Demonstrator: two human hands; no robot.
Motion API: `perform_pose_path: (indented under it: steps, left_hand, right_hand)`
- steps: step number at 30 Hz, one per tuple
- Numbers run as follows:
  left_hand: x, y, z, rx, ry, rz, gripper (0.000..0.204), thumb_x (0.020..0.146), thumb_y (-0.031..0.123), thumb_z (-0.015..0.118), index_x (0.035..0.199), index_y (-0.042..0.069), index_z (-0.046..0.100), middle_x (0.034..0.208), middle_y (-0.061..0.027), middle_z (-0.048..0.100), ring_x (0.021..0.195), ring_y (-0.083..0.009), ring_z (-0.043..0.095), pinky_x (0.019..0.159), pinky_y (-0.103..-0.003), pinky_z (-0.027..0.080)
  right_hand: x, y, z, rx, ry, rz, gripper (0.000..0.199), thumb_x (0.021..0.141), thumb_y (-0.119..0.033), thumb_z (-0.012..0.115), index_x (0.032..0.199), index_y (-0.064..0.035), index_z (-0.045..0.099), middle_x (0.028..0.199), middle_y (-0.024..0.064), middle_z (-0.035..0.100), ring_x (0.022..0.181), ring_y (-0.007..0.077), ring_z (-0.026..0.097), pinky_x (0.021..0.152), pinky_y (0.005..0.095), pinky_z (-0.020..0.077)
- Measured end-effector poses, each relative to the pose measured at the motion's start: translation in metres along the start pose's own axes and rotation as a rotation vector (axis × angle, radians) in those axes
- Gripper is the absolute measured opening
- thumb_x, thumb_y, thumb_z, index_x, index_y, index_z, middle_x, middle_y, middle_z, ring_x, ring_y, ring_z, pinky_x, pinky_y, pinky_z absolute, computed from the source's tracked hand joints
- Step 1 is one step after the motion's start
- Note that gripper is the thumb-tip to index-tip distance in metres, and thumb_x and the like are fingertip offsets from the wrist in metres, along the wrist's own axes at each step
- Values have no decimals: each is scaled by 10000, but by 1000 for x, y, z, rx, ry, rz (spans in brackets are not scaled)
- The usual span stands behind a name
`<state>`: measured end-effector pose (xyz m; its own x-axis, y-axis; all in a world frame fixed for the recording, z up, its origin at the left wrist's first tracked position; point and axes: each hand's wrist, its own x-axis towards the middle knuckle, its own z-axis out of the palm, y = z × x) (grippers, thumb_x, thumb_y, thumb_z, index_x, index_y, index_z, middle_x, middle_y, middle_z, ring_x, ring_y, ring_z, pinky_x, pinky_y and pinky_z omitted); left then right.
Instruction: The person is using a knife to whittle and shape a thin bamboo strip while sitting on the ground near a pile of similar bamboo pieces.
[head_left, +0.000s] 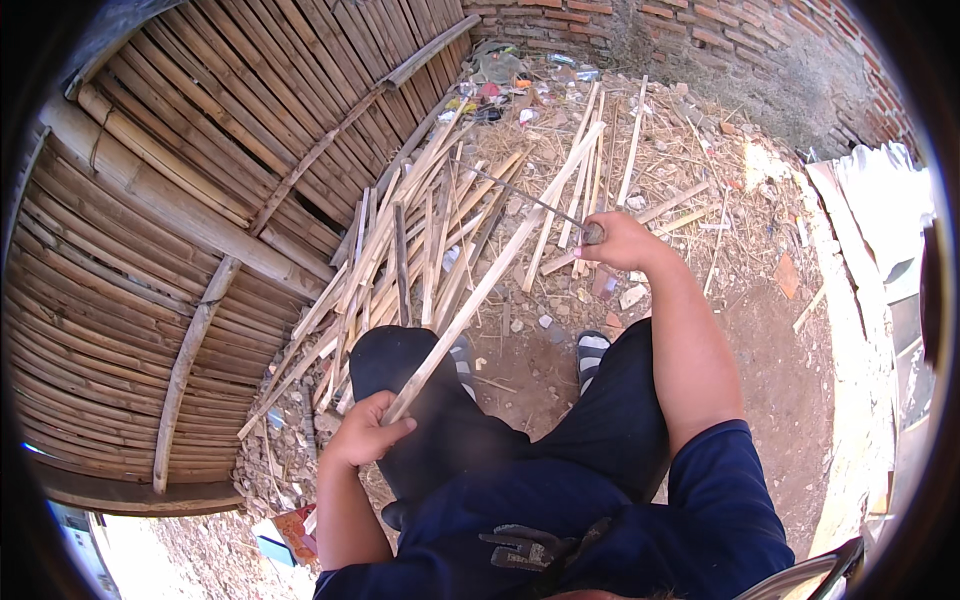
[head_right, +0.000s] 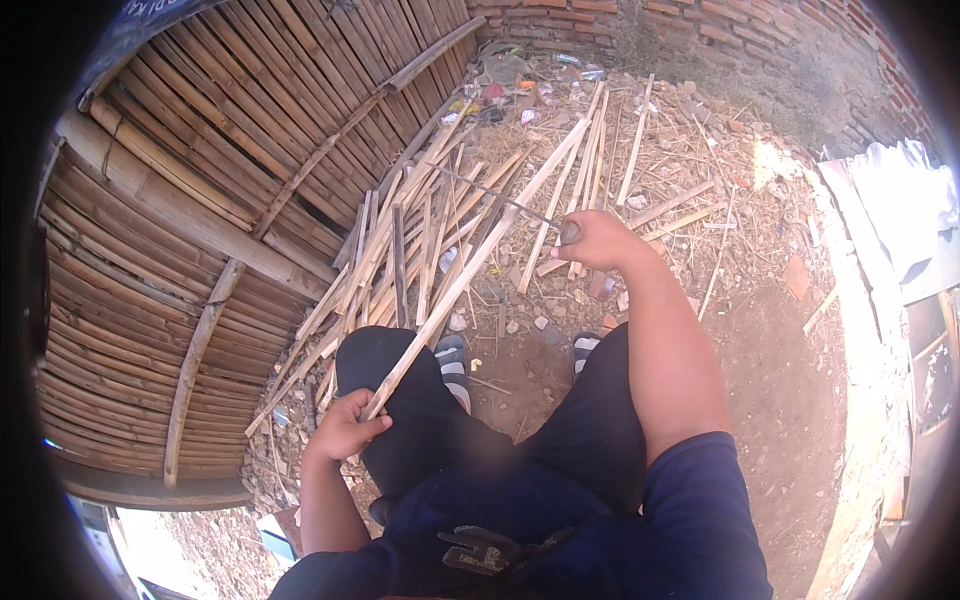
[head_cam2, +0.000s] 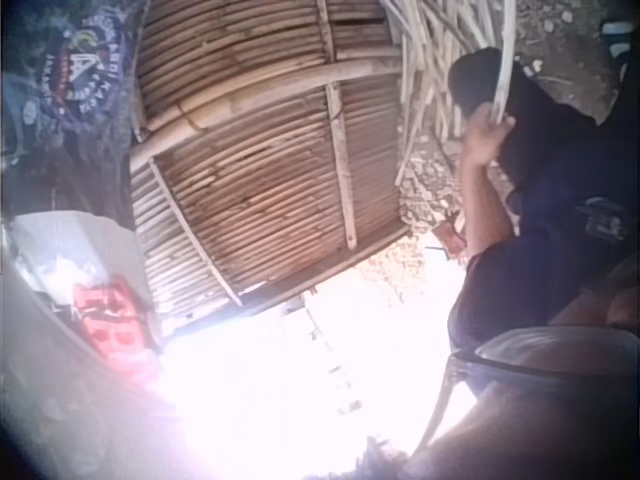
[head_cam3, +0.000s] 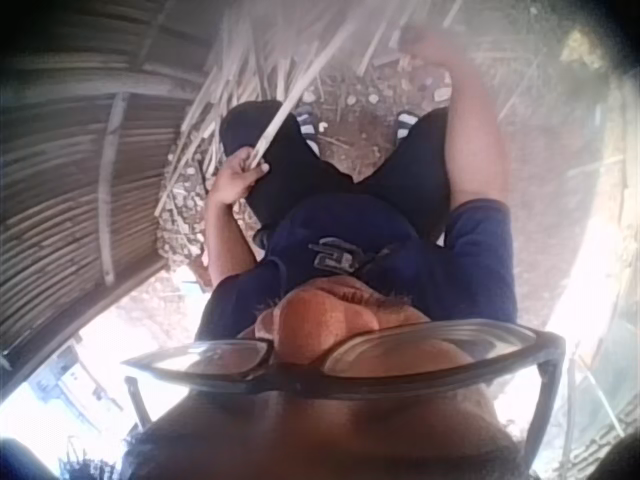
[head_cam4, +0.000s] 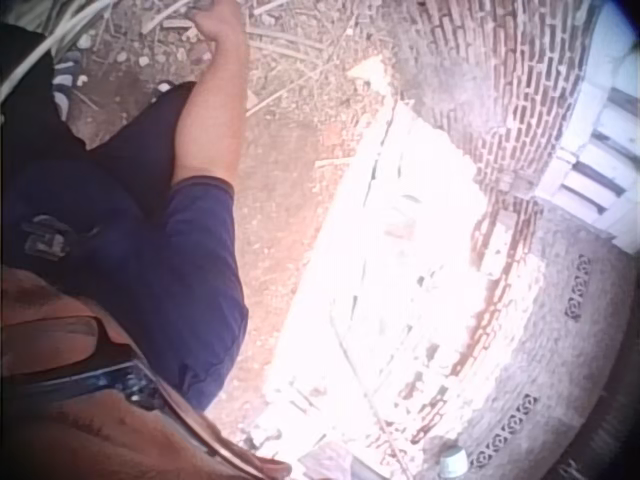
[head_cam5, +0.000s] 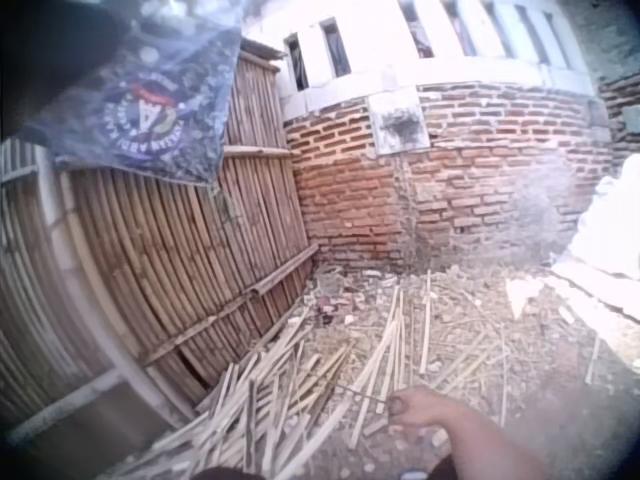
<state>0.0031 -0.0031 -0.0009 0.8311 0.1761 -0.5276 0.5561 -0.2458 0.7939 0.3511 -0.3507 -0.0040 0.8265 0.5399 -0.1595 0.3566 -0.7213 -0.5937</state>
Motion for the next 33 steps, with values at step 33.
perform_pose_path:
  steps: [33]
  left_hand:
    - [0,-2,-3,-27,-25,-1,171,919,114,757,940,83,590,633,55,527,459,-42,447,416,-233,306]
  right_hand:
    - [-8,-29,21,-90,-163,-180,553,824,-369,822,1234,-36,659,1063,193,707,948,333,698,856,429,541]
